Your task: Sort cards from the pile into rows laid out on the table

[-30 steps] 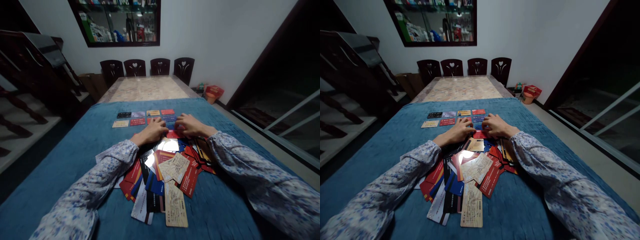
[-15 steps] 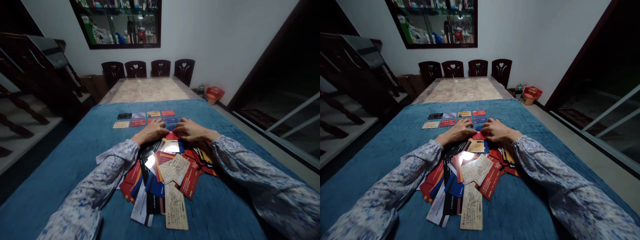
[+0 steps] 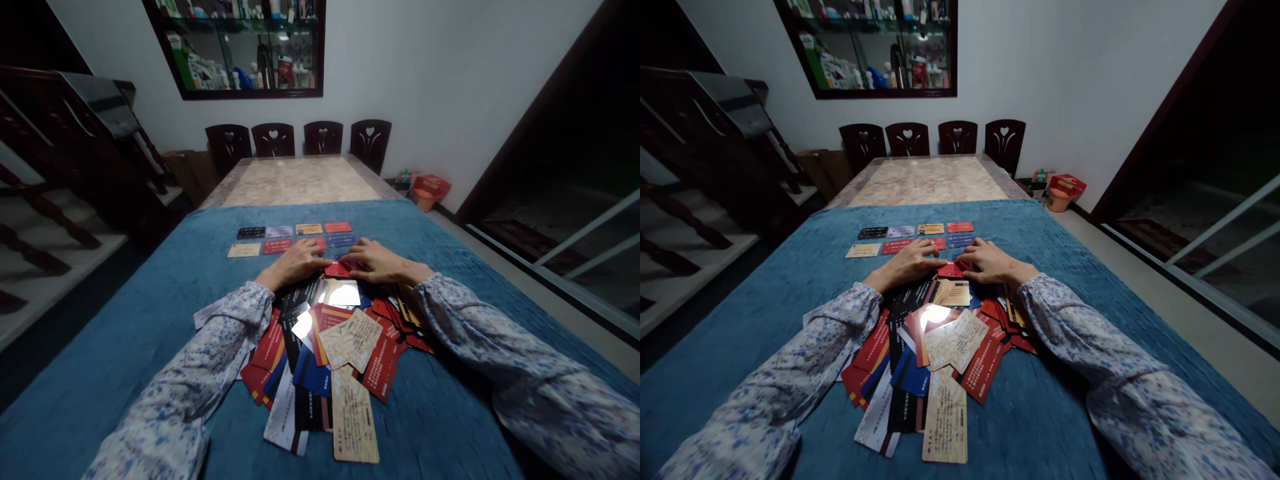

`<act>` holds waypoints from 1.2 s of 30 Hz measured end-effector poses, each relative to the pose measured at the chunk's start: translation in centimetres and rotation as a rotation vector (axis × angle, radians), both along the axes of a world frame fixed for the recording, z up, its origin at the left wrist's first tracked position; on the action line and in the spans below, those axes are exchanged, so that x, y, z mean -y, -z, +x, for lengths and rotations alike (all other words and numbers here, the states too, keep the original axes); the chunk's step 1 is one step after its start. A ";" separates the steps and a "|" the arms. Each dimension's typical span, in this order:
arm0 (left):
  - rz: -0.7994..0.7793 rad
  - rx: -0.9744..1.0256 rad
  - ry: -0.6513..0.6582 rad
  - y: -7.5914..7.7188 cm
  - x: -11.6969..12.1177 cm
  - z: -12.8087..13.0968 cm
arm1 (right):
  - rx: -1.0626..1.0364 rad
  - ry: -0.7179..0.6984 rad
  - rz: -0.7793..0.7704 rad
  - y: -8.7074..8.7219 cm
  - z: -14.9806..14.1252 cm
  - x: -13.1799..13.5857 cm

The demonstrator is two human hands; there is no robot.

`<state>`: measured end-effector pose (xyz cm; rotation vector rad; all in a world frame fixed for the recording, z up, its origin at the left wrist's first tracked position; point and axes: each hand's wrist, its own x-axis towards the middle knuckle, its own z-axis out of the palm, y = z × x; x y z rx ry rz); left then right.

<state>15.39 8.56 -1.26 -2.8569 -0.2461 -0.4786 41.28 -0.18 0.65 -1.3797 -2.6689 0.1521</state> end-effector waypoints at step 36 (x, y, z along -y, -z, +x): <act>-0.193 0.133 0.029 -0.7 1.7 0.1 | -0.169 0.018 0.092 0.2 -0.6 -0.3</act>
